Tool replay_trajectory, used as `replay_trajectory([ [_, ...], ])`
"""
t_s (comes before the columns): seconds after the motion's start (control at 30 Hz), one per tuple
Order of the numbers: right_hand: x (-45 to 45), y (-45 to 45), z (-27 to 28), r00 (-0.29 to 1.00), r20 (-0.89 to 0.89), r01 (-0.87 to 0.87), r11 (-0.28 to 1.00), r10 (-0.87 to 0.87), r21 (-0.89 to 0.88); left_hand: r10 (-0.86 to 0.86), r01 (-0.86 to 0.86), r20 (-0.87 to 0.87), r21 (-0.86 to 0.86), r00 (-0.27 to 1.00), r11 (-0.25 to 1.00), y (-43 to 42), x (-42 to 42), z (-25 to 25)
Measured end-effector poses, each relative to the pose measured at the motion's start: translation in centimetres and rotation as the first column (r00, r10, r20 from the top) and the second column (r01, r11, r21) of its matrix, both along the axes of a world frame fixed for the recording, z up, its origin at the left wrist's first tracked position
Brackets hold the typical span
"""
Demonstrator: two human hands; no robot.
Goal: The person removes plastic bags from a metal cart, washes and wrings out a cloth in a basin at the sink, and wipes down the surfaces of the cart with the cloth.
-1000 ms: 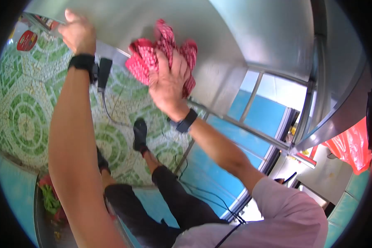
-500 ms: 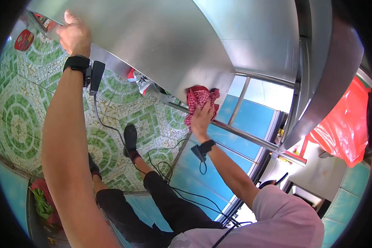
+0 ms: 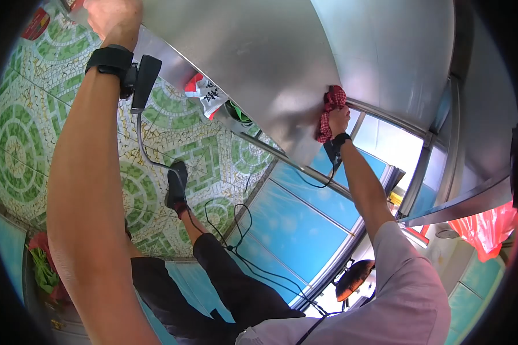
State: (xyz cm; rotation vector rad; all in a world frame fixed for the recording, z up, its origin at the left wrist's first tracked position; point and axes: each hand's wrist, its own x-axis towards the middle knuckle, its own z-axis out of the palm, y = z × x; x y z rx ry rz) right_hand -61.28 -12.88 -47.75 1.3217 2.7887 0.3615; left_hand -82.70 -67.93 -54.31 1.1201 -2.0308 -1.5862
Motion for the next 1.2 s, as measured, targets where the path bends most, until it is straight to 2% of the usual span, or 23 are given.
replay_trajectory([
  [0.03,2.1,3.5,-1.5,0.97,0.156,-0.191,0.981,0.186,0.022,0.042,-0.047,-0.118,-0.037,0.992,0.998,0.0,-0.3,-0.5],
  [0.07,2.5,-4.4,1.3,0.948,0.195,-0.252,0.967,0.252,-0.026,0.049,-0.053,-0.119,-0.028,0.992,0.998,0.0,-0.4,-0.5],
  [0.13,6.8,-8.4,0.3,1.0,0.019,-0.011,0.997,0.012,-0.078,0.044,-0.046,-0.086,-0.02,0.995,0.999,0.2,-0.1,0.1],
  [0.17,10.1,-10.1,-0.5,0.991,-0.043,-0.125,0.992,0.124,-0.027,0.04,-0.042,-0.09,-0.016,0.995,0.999,0.3,-0.1,0.3],
  [0.2,11.4,-13.1,0.3,0.993,0.078,-0.078,0.995,0.083,-0.068,0.045,-0.045,0.008,0.012,0.999,0.999,0.1,-0.3,0.5],
  [0.23,11.9,-14.7,0.8,0.985,0.044,-0.167,0.984,0.169,-0.056,0.044,-0.048,0.107,0.036,0.993,0.998,0.0,-0.5,0.6],
  [0.33,10.6,-13.3,1.2,0.969,0.002,-0.245,0.961,0.247,-0.131,0.023,-0.025,0.117,0.022,0.993,0.999,-0.1,-0.3,0.6],
  [0.37,9.3,-12.9,1.5,0.984,0.007,-0.175,0.973,0.178,-0.147,0.022,-0.024,0.115,0.022,0.993,0.999,-0.1,0.0,0.6],
  [0.43,7.0,-8.2,0.2,0.938,-0.047,-0.344,0.939,0.343,-0.01,-0.028,0.023,0.089,0.051,0.996,0.998,-0.3,0.0,0.4],
  [0.47,4.6,-7.0,1.4,0.902,0.083,-0.424,0.905,0.424,-0.022,-0.028,0.024,0.09,0.044,0.996,0.999,-0.2,-0.3,0.3],
  [0.5,2.8,-2.7,0.4,0.917,-0.099,-0.394,0.917,0.387,-0.063,-0.004,-0.001,0.124,0.034,0.992,0.999,-0.1,-0.7,0.0],
  [0.53,0.2,-1.7,1.4,0.947,-0.073,-0.322,0.933,0.314,-0.163,0.029,-0.033,0.163,0.019,0.986,0.999,-0.4,-0.7,-0.3],
  [0.57,-1.0,1.8,0.5,0.965,-0.034,-0.262,0.955,0.26,-0.137,0.041,-0.043,0.172,0.005,0.984,0.999,-1.0,-0.4,-0.5],
  [0.63,-0.5,-0.2,0.7,0.965,0.115,-0.237,0.972,0.236,-0.006,-0.027,0.027,-0.011,-0.031,1.0,0.999,-0.5,-0.1,-0.6],
  [0.67,0.3,-0.7,0.2,0.985,-0.039,-0.168,0.985,0.169,0.024,-0.042,0.042,-0.003,-0.022,0.999,0.999,-0.1,0.1,-1.1],
  [0.73,2.3,-2.8,-0.4,0.98,-0.11,-0.168,0.986,0.168,0.01,0.049,-0.054,-0.048,-0.104,0.998,0.993,-0.4,-0.9,-1.9],
  [0.77,3.8,-4.5,-0.8,0.987,-0.104,-0.116,0.992,0.122,0.056,0.077,-0.079,0.085,0.016,0.993,0.997,0.3,-0.4,0.6],
  [0.8,5.6,-6.2,-1.0,0.992,-0.09,-0.081,0.995,0.086,0.06,0.064,-0.067,0.091,0.031,0.994,0.997,0.5,0.1,1.0],
  [0.83,7.6,-8.5,-1.1,0.966,-0.17,-0.18,0.979,0.193,0.093,0.046,-0.049,0.072,0.051,0.996,0.997,0.5,0.3,1.2],
  [1.0,10.3,-16.4,-1.0,0.995,-0.094,-0.017,1.0,0.018,0.004,0.026,-0.032,0.132,0.044,0.991,0.999,0.2,-0.2,1.4],
  [1.07,11.1,-18.9,-1.7,0.952,-0.086,-0.294,0.956,0.294,0.012,-0.008,-0.001,0.124,0.067,0.992,0.998,0.2,0.1,1.9],
  [1.13,10.5,-23.8,-1.0,0.931,-0.146,-0.34,0.94,0.335,-0.009,-0.043,0.033,0.145,0.064,0.988,0.997,-0.2,0.3,1.8],
  [1.2,9.2,-24.2,0.5,0.959,-0.117,-0.272,0.953,0.257,-0.138,-0.077,0.069,0.156,0.061,0.985,0.996,-0.1,0.1,1.8],
])
